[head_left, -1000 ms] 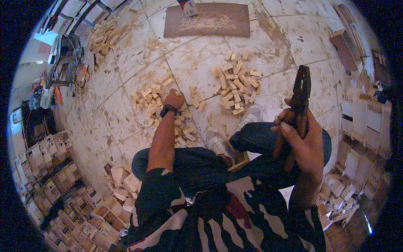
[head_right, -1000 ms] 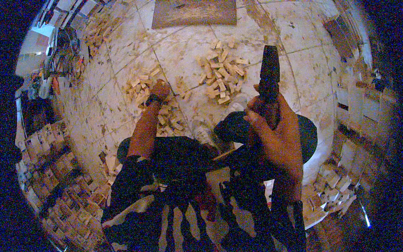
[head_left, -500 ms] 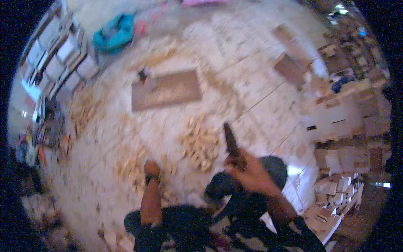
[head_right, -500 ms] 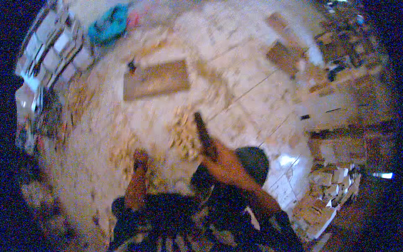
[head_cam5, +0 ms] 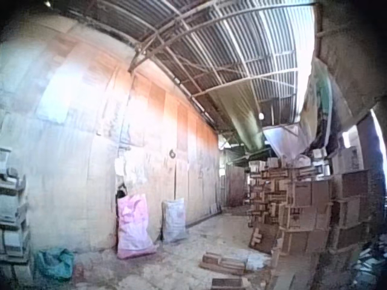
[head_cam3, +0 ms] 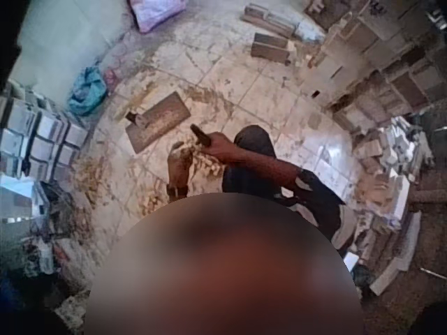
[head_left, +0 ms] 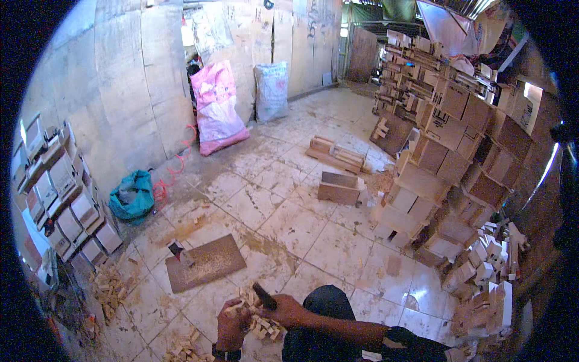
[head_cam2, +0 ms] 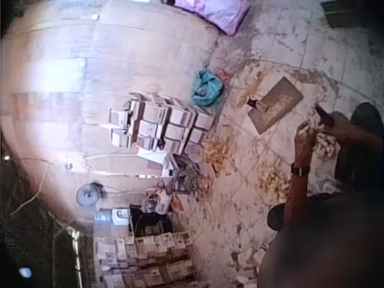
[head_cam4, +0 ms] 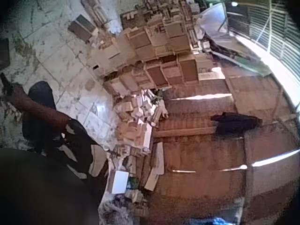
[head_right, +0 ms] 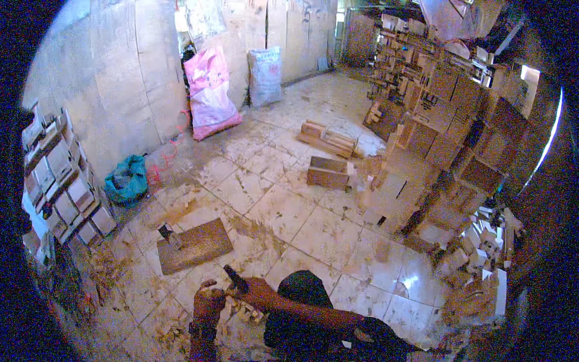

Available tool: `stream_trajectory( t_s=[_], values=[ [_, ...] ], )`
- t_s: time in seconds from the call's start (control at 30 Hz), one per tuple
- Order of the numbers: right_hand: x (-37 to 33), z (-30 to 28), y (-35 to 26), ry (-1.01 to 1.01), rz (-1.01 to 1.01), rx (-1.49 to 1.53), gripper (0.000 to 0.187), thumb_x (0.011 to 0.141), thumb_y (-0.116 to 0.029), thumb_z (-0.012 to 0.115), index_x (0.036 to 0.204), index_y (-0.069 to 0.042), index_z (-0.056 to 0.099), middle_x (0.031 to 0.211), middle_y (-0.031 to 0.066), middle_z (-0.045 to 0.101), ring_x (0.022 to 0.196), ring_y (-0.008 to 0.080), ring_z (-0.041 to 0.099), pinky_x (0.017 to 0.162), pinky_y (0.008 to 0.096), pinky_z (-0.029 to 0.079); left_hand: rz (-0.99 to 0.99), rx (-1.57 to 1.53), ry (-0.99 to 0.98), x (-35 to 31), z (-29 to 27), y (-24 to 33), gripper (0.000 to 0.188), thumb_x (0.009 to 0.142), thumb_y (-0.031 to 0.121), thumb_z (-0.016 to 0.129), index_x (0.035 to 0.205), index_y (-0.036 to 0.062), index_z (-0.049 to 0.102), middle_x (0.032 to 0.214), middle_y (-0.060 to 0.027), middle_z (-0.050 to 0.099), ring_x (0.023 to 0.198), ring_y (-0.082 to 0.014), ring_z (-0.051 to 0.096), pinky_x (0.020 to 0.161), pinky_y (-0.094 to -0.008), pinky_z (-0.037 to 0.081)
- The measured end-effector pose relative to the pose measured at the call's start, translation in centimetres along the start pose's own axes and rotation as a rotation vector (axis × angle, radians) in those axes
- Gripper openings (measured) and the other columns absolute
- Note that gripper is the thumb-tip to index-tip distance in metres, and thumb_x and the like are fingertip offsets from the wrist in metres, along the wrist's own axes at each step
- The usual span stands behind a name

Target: The person sits on the floor and repeatedly picks up small wooden blocks, uses pliers to trim or deburr edges, and places the blocks back into a pile. The process is repeated for multiple blocks throughout the clip.

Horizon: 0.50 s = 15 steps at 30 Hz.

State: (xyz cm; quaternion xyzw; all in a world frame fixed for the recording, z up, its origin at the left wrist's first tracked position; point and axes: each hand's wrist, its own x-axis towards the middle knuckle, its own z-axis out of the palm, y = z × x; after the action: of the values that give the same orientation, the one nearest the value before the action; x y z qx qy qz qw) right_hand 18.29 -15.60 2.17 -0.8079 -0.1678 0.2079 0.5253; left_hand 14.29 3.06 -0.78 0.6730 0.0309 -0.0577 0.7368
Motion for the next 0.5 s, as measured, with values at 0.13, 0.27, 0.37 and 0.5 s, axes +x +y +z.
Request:
stream_trajectory(
  t_s=[0.13,0.27,0.37,0.5],
  values=[
    [-0.8,1.6,-0.8,-0.093,-0.108,0.028,0.038,0.084,-0.043,0.059,0.106,-0.013,0.064,0.079,0.0111,0.067,0.072,0.0263,0.065,0.066,0.0397,0.049,-0.174,-0.455,0.059,-2.4,-0.5,2.4,0.039,0.081,0.006,0.065,0.113,0.0036,0.041,0.075,-0.0042,0.059,0.054,-0.0092,0.048,0.048,-0.0217,0.04],
    [-0.6,3.6,-0.9,-0.231,0.098,0.218,0.044,0.083,-0.047,0.06,0.106,-0.01,0.063,0.076,0.0097,0.066,0.064,0.0245,0.061,0.064,0.0388,0.049,-0.192,-0.112,0.058,-4.2,-1.4,2.3,0.032,0.086,0.02,0.059,0.111,0.0047,0.046,0.066,-0.0018,0.055,0.052,-0.0109,0.048,0.045,-0.0236,0.038],
    [-0.9,3.9,-1.0,-0.212,-0.07,0.256,0.046,0.082,-0.048,0.061,0.103,-0.007,0.064,0.069,0.0069,0.061,0.06,0.0165,0.058,0.058,0.0327,0.047,0.116,0.605,0.059,-5.2,-1.3,1.6,0.029,0.083,0.017,0.059,0.105,0.0009,0.052,0.067,-0.0047,0.057,0.053,-0.0152,0.051,0.047,-0.029,0.043],
    [0.6,3.3,-2.6,-0.338,-0.08,0.197,0.036,0.083,-0.039,0.064,0.097,-0.006,0.062,0.079,0.0029,0.062,0.068,0.0115,0.057,0.063,0.0282,0.047,-0.067,0.069,0.035,-5.3,-2.6,0.4,0.023,0.086,0.016,0.055,0.104,0.0025,0.053,0.071,-0.0049,0.057,0.056,-0.0127,0.051,0.049,-0.0264,0.043]
  ],
)
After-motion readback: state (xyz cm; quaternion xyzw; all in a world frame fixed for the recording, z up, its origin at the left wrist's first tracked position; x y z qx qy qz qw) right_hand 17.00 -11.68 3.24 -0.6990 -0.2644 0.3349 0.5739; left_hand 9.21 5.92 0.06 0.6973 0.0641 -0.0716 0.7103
